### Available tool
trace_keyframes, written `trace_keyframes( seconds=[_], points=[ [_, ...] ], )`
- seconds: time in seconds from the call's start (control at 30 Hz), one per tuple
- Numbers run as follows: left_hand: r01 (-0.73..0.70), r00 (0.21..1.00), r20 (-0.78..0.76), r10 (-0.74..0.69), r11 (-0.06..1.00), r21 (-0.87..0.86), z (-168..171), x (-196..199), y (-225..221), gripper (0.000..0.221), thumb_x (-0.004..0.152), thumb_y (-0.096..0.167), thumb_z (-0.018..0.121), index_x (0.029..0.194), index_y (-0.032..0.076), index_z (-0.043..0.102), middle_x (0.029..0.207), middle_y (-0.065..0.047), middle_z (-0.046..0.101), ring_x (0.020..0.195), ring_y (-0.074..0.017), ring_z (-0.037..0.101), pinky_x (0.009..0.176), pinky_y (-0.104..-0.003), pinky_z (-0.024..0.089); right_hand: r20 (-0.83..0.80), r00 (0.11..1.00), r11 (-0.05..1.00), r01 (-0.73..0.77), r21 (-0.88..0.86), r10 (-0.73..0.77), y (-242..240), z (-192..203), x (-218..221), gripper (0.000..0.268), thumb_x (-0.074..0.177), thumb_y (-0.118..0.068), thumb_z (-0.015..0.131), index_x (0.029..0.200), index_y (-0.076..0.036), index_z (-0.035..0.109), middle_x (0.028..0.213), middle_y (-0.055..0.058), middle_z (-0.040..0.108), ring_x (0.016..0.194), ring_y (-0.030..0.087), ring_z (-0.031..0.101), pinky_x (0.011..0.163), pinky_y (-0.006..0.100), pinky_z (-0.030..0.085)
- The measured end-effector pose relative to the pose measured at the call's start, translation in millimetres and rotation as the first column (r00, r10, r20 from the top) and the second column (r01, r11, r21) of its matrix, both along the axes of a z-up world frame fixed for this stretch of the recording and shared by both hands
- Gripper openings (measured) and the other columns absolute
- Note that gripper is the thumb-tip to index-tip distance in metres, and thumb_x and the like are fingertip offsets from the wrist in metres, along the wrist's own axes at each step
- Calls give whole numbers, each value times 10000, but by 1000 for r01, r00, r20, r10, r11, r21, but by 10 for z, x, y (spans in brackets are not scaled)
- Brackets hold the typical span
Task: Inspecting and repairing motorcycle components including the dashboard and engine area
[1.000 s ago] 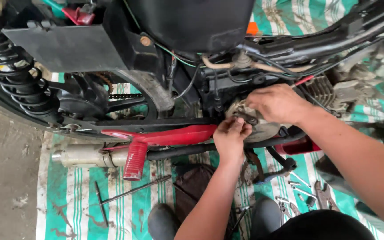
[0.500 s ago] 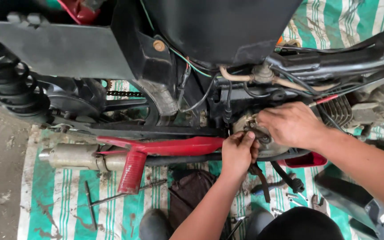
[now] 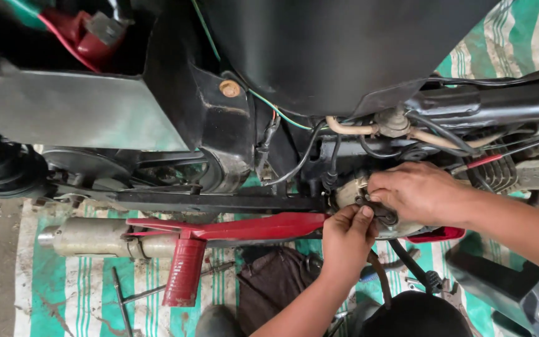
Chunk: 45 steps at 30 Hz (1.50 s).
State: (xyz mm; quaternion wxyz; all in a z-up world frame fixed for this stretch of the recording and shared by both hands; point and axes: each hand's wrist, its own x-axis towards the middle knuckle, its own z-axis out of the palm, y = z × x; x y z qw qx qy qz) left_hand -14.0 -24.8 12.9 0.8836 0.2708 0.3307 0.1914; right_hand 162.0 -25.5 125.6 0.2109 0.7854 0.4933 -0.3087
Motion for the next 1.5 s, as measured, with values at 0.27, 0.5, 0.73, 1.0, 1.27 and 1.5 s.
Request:
trace_keyframes(
  seconds=[0.27, 0.5, 0.73, 1.0, 1.27, 1.5],
  points=[
    [1, 1000, 16, -2, 999, 36, 25, -23, 10, 414, 1149, 152, 666, 752, 49, 611, 631, -36, 541, 605, -107, 438, 557, -291, 336, -33, 997, 997, 76, 23, -75, 92, 58, -106, 215, 1070, -458, 568, 1037, -330, 737, 936, 8, 836, 1000, 285, 764, 911, 473, 559],
    [-22, 998, 52, 25, 998, -54, 60, 1, -2, 370, 1149, 88, 642, 786, 24, 606, 670, -64, 554, 634, -120, 449, 568, -288, 329, -48, 989, 988, 144, 53, -142, 110, 95, -147, 214, 1061, -448, 594, 996, -316, 748, 865, 15, 823, 906, 280, 756, 861, 441, 556],
    [-42, 999, 8, 43, 990, -135, 114, 35, 15, 317, 1148, 61, 651, 838, -1, 658, 667, -77, 561, 632, -134, 486, 551, -287, 367, -92, 988, 983, 137, 121, -126, 35, -26, -90, 230, 1053, -403, 583, 960, -269, 746, 888, -23, 861, 897, 278, 762, 886, 425, 561],
    [-34, 999, -21, 32, 990, -134, 109, 43, -31, 357, 1153, 87, 634, 800, 42, 614, 667, -73, 585, 591, -129, 484, 523, -294, 354, -32, 982, 976, 189, 111, -186, 38, -32, -164, 260, 1040, -437, 566, 905, -281, 725, 859, -19, 820, 954, 256, 752, 859, 432, 556],
    [-19, 999, -33, 17, 998, -60, 80, 38, -15, 380, 1149, 102, 641, 773, 55, 605, 639, -53, 575, 555, -111, 460, 497, -279, 342, -80, 990, 965, 133, 226, -118, -16, -141, -93, 231, 1046, -395, 590, 930, -266, 743, 836, -11, 839, 885, 269, 762, 815, 426, 540],
    [-34, 999, -22, 34, 999, 5, 166, -9, 14, 438, 1173, 183, 636, 765, 34, 689, 546, -12, 515, 450, -86, 380, 442, -285, 262, -155, 988, 935, 44, 352, 11, -80, -165, -25, 224, 1053, -345, 570, 957, -232, 738, 847, -42, 820, 822, 238, 769, 914, 376, 529]
  ],
)
